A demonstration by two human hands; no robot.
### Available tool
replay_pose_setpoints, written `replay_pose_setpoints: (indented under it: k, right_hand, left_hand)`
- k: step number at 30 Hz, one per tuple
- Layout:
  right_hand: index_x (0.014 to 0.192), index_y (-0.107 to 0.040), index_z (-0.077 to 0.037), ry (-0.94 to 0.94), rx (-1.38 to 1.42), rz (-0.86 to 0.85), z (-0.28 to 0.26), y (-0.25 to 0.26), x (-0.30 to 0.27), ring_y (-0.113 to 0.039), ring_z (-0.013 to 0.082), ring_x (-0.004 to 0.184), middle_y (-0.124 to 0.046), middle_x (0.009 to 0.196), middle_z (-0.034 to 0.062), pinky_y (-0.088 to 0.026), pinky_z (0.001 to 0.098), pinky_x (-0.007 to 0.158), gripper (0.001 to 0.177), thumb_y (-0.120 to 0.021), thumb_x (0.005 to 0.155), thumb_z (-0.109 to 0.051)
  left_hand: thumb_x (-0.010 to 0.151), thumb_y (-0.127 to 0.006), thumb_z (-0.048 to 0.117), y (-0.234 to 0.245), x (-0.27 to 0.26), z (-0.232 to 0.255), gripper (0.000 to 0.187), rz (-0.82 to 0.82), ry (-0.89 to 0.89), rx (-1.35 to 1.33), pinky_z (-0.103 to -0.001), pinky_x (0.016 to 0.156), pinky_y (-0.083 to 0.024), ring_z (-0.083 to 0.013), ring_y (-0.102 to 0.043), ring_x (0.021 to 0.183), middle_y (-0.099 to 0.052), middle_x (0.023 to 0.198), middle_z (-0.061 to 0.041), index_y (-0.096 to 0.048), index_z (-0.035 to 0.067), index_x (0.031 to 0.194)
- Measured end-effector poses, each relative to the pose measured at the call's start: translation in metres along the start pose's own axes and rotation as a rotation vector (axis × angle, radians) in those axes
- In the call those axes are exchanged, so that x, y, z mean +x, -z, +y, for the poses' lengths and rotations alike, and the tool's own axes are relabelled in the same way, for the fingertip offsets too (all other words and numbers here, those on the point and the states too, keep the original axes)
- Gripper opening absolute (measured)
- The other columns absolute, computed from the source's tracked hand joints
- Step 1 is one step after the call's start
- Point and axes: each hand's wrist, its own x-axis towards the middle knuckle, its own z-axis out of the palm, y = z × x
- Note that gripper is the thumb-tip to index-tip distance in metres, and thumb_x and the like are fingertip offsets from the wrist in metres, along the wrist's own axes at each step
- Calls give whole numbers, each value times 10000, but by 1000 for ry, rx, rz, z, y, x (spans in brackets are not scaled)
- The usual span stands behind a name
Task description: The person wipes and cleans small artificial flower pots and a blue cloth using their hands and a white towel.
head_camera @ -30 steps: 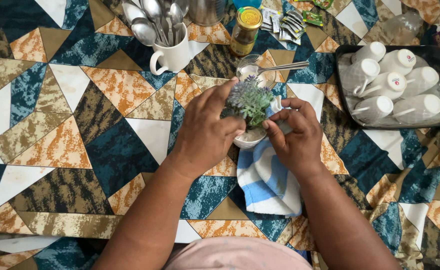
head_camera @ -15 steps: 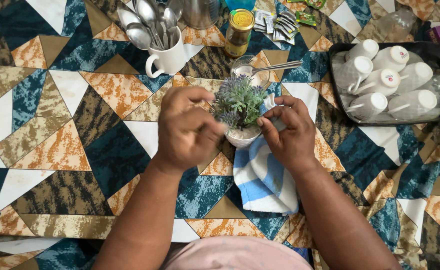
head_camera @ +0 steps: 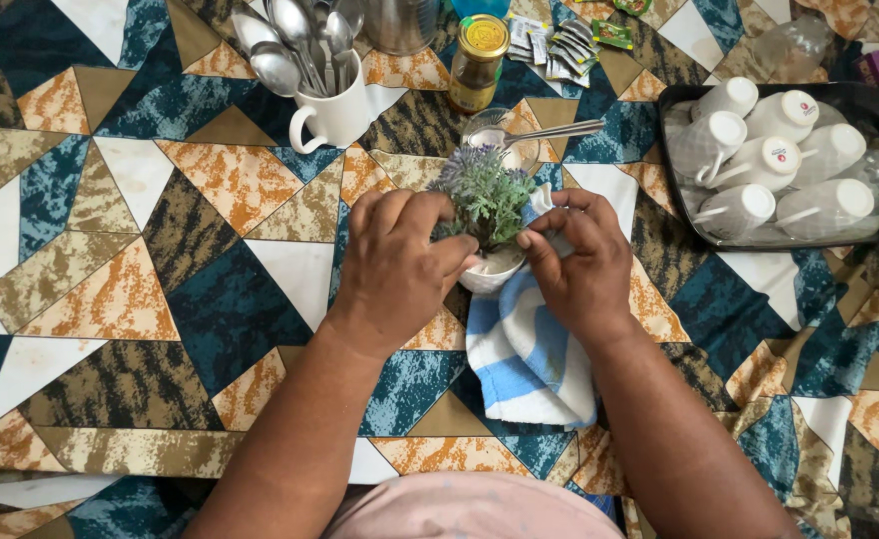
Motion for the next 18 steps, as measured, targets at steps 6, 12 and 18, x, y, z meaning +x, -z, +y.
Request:
replay_pose_setpoints:
  k: [6, 12, 18]
  right_hand:
    - [948, -725, -35, 66, 60, -17, 3, 0, -3, -693, 296, 1108, -664, 1163, 168, -562, 376, 871, 193, -847, 877, -168]
    - [966, -727, -30, 83, 79, -8, 2, 0, -1, -686, 300, 1132, -664, 1151, 173, -564, 377, 889, 218, -851, 895, -195]
    - [958, -725, -28, 66, 62, -12, 5, -1, 0, -685, 308, 1130, -671, 1136, 175, -557, 385, 901, 225, -836, 913, -219]
  left_hand:
    - [849, -744, 223, 1, 0, 4, 67, -21, 29, 71, -506, 1081, -362, -292, -518, 1180, -620, 1189, -107, -808, 223, 868]
    - [862, -723, 203, -2, -1, 7, 89, -44, 50, 94, -515, 1094, -367, -296, -489, 1221, -631, 1201, -105, -776, 176, 797]
    - [919, -685, 255, -14, 0, 2, 157, 55, 15, 23, -503, 1068, -364, -294, -508, 1210, -633, 1232, -126, -745, 126, 855]
